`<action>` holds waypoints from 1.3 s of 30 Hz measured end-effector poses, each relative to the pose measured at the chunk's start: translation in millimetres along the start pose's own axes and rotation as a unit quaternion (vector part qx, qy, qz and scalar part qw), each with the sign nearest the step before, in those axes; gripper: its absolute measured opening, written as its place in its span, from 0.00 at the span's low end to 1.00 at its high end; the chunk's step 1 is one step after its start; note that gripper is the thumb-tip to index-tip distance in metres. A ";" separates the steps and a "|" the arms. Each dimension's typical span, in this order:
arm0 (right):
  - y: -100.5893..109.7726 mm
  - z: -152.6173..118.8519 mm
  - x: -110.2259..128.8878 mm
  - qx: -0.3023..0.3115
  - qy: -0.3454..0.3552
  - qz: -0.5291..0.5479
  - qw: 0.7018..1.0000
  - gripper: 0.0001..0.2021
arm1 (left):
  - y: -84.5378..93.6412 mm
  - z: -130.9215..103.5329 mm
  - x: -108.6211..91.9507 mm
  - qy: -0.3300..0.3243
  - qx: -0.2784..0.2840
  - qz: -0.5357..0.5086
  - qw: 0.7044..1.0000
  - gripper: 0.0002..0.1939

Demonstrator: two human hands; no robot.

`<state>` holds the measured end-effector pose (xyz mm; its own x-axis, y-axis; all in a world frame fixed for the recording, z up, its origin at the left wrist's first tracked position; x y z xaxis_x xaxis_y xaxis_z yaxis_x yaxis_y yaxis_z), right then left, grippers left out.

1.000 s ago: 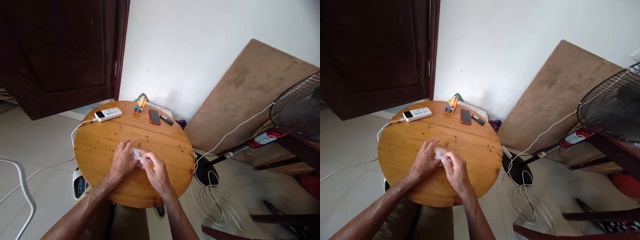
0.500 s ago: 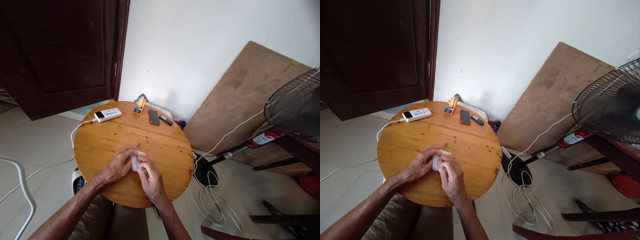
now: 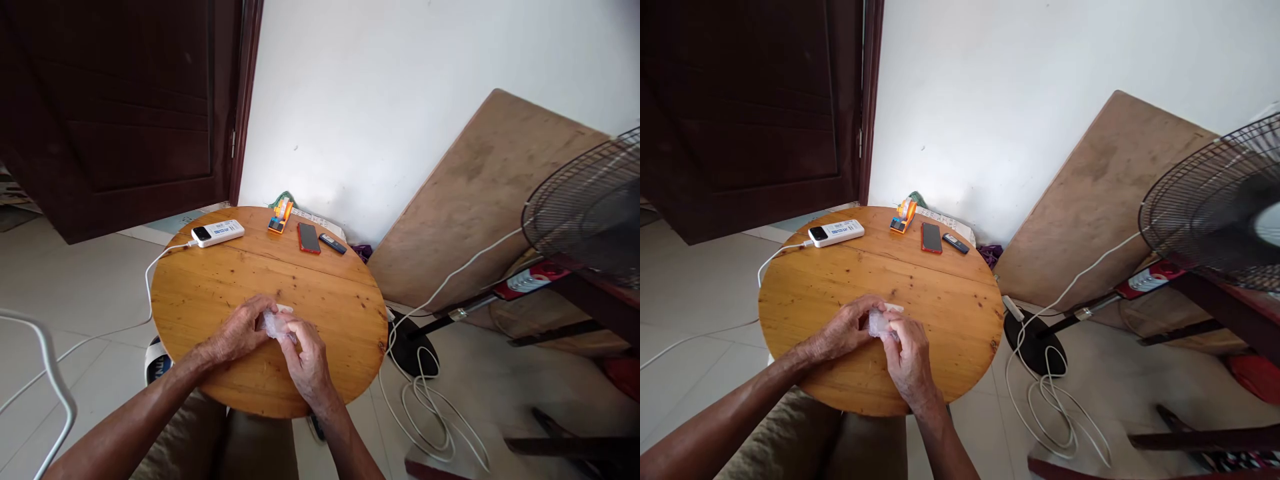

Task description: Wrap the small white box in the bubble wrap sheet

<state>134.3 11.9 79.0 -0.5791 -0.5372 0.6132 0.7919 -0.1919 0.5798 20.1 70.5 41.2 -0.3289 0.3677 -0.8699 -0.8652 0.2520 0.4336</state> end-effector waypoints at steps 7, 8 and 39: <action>-0.2 24.7 -26.3 0.057 -0.137 0.112 0.983 0.07 | -11.4 2.5 23.3 0.204 0.103 -0.145 0.963 0.18; -4.3 25.8 -27.6 0.084 -0.144 0.135 0.977 0.09 | -12.5 2.3 26.6 0.225 0.111 -0.157 0.955 0.19; -27.9 10.0 -75.5 0.006 -0.238 0.223 0.945 0.31 | -4.8 11.7 35.0 0.147 0.032 -0.270 0.951 0.40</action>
<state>154.0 66.0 21.9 -0.2119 -0.1312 0.9684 0.9773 -0.0229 0.2107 17.2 92.6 11.5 0.0564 -0.0946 -0.9939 -0.9160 0.3912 -0.0892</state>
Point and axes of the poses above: each hand's wrist, its own z-axis towards the middle knuckle, its own y-axis out of the back of the hand, x = y × z, the point moved 10 cm from there along z, towards the middle knuckle, and after that the axes turned 2 degrees about y, right-handed, at the moved point
